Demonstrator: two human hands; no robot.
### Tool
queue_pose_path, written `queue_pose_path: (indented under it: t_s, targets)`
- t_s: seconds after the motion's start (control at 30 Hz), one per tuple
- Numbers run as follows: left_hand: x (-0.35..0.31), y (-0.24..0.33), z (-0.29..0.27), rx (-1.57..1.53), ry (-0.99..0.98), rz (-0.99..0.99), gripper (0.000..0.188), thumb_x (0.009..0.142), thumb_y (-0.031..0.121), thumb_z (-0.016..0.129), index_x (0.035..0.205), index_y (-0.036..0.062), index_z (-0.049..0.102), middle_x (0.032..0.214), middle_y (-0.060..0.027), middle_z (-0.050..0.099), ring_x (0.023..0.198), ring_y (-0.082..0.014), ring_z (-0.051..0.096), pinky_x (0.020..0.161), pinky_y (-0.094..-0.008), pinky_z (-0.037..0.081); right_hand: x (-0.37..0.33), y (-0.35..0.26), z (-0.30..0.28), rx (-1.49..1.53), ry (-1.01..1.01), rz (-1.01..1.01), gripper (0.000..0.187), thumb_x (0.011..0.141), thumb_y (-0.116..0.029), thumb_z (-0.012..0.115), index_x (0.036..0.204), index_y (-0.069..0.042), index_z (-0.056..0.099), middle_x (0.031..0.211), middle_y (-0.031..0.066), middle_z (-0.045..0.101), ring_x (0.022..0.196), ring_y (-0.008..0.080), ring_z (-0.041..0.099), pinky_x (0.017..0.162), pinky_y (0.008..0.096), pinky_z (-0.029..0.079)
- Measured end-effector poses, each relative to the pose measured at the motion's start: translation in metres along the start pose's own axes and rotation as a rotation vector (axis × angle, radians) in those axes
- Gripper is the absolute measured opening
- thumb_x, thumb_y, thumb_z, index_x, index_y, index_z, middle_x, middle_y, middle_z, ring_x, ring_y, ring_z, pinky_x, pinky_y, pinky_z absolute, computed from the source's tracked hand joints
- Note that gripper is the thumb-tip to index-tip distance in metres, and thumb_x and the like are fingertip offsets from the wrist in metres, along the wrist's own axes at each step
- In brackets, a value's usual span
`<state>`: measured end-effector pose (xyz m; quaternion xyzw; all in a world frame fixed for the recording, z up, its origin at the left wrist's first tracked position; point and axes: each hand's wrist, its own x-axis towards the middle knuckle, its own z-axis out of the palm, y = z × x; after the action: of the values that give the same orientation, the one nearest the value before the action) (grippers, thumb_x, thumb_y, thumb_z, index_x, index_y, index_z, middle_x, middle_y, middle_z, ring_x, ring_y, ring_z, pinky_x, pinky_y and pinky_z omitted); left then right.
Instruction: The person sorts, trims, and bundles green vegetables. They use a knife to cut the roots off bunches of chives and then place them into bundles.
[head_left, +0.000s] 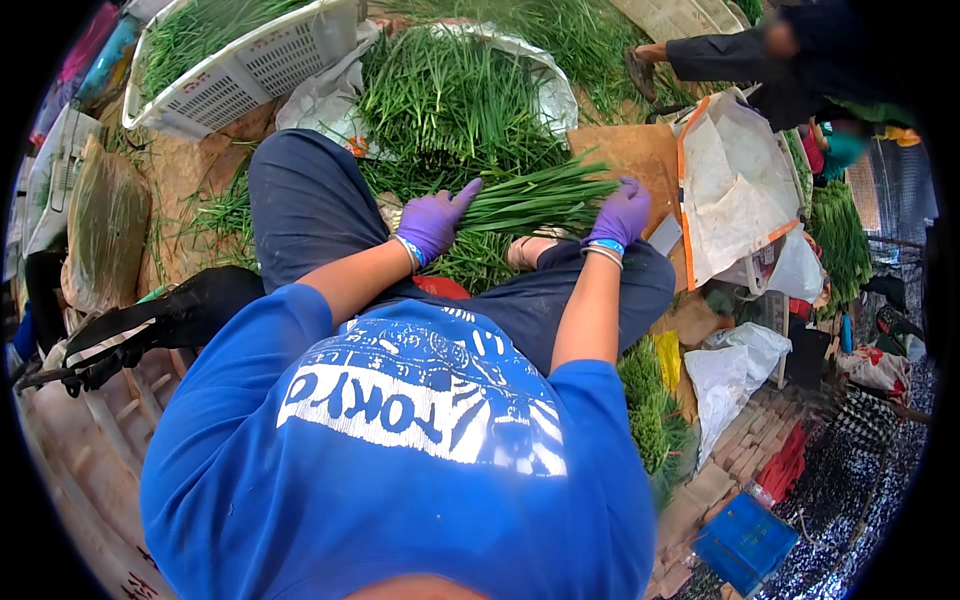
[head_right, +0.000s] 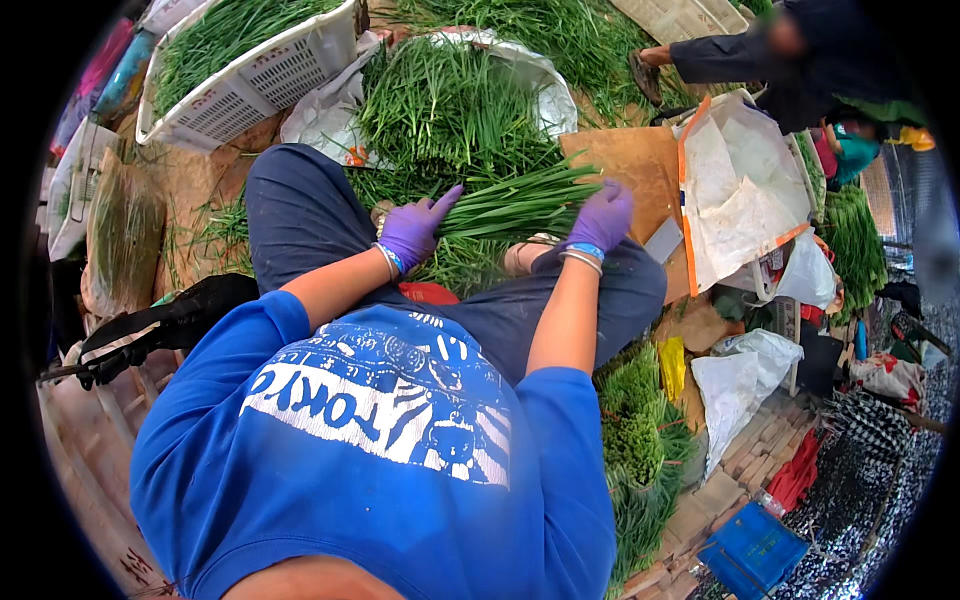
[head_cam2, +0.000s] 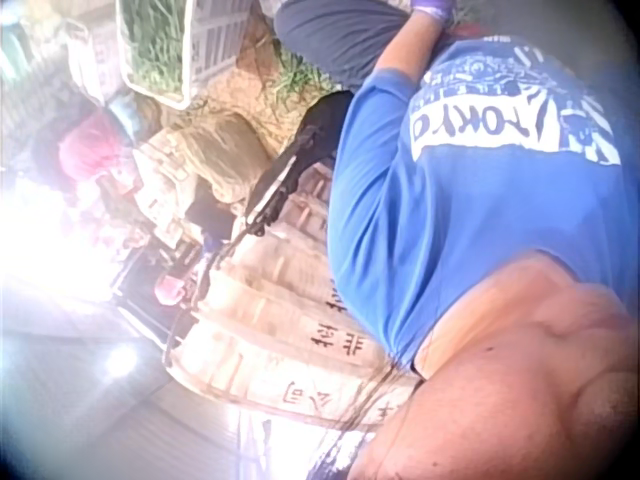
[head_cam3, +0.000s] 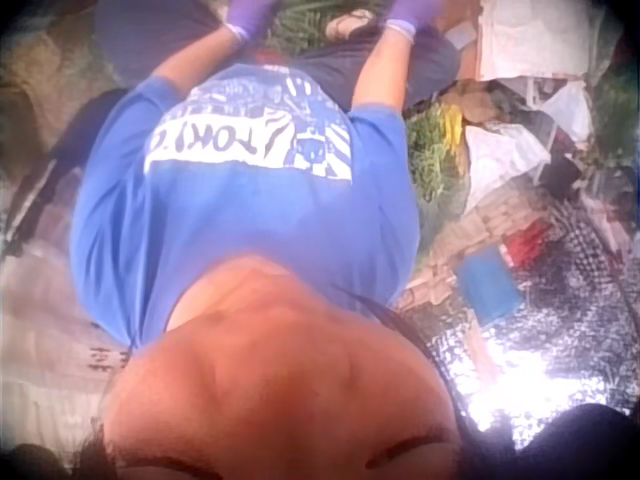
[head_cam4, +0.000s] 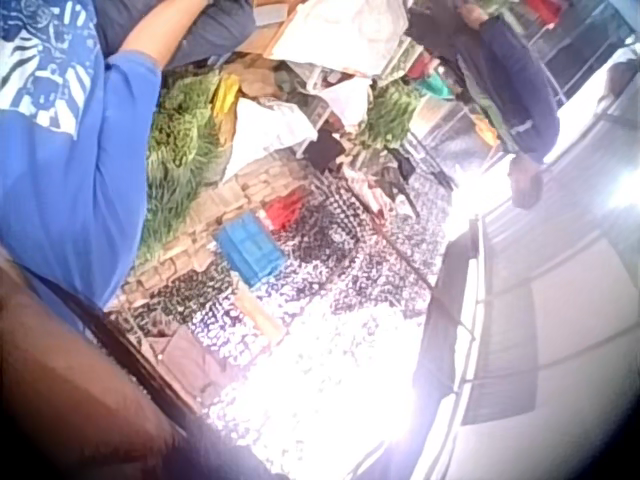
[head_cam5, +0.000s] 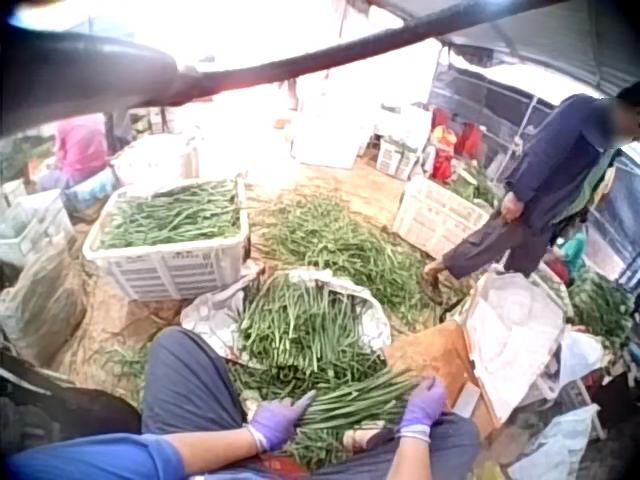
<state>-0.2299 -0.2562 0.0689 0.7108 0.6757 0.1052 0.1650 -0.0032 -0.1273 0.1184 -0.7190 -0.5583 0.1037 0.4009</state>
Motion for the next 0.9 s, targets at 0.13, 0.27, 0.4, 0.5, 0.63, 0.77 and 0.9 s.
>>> queue_pose_path:
  t_s: [0.13, 0.27, 0.4, 0.5, 0.63, 0.77, 0.9]
  targets:
    - [0.0, -0.001, 0.003, 0.051, 0.078, 0.066, 0.079, 0.069, 0.009, 0.059, 0.136, 0.0261, 0.02, 0.081, -0.0128, 0.055, 0.066, -0.0299, 0.058, 0.056, -0.041, 0.045, 0.007, 0.009, 0.002, 0.267, -0.327, 0.052, 0.037, 0.08, -0.035, 0.054, 0.087, 0.001, 0.061, 0.071, 0.0091, 0.061, 0.062, 0.0181, 0.056, 0.063, 0.0277, 0.044]
    - [0.001, -0.002, 0.007, 0.209, 0.079, 0.099, 0.073, 0.074, 0.009, 0.052, 0.137, 0.0249, 0.019, 0.08, -0.0104, 0.056, 0.065, -0.0253, 0.058, 0.053, -0.0377, 0.044, -0.026, -0.036, 0.008, -0.153, -1.028, 0.157, 0.047, 0.071, -0.043, 0.066, 0.087, 0.002, 0.063, 0.066, 0.0082, 0.06, 0.055, 0.0135, 0.055, 0.057, 0.0265, 0.044]
    - [-0.003, -0.001, 0.005, 0.194, 0.101, 0.132, 0.072, 0.074, 0.008, 0.051, 0.137, 0.0247, 0.021, 0.079, -0.0105, 0.056, 0.065, -0.0259, 0.058, 0.054, -0.0376, 0.044, -0.038, -0.011, 0.03, -0.156, -0.974, 0.033, 0.043, 0.069, -0.04, 0.067, 0.086, -0.001, 0.064, 0.075, 0.0147, 0.062, 0.062, 0.0243, 0.059, 0.063, 0.0346, 0.046]
    - [-0.001, -0.004, 0.008, 0.163, 0.07, 0.094, 0.076, 0.072, 0.009, 0.054, 0.137, 0.0267, 0.02, 0.08, -0.0112, 0.055, 0.067, -0.0275, 0.058, 0.057, -0.0405, 0.045, -0.042, -0.02, 0.028, -0.329, -0.805, -0.228, 0.026, 0.074, -0.03, 0.061, 0.084, -0.006, 0.063, 0.085, 0.0186, 0.062, 0.075, 0.0357, 0.059, 0.066, 0.0407, 0.047]
    - [-0.002, 0.0, 0.002, 0.191, -0.001, 0.04, 0.078, 0.07, 0.012, 0.057, 0.136, 0.0284, 0.019, 0.083, -0.011, 0.056, 0.07, -0.0278, 0.058, 0.059, -0.0436, 0.045, -0.044, -0.006, 0.036, -0.653, -0.621, -0.153, 0.022, 0.078, -0.023, 0.05, 0.082, -0.005, 0.06, 0.087, 0.0202, 0.061, 0.081, 0.0356, 0.059, 0.07, 0.0444, 0.046]
    - [-0.001, -0.005, -0.001, 0.179, 0.013, 0.016, 0.082, 0.068, 0.011, 0.059, 0.136, 0.0288, 0.018, 0.084, -0.0107, 0.055, 0.07, -0.0276, 0.058, 0.059, -0.0408, 0.045, -0.019, 0.023, 0.028, -0.347, -0.188, 0.097, 0.03, 0.077, -0.026, 0.051, 0.085, 0.001, 0.059, 0.086, 0.0233, 0.06, 0.079, 0.0379, 0.058, 0.069, 0.043, 0.046]
    - [0.0, -0.008, 0.005, 0.174, 0.026, -0.009, 0.085, 0.065, 0.008, 0.059, 0.136, 0.029, 0.018, 0.083, -0.0106, 0.055, 0.07, -0.0279, 0.058, 0.059, -0.0399, 0.046, 0.002, 0.042, 0.01, 0.647, 0.195, 0.581, 0.025, 0.083, -0.015, 0.052, 0.099, 0.004, 0.055, 0.066, 0.0117, 0.057, 0.056, 0.0148, 0.051, 0.051, 0.0274, 0.041]
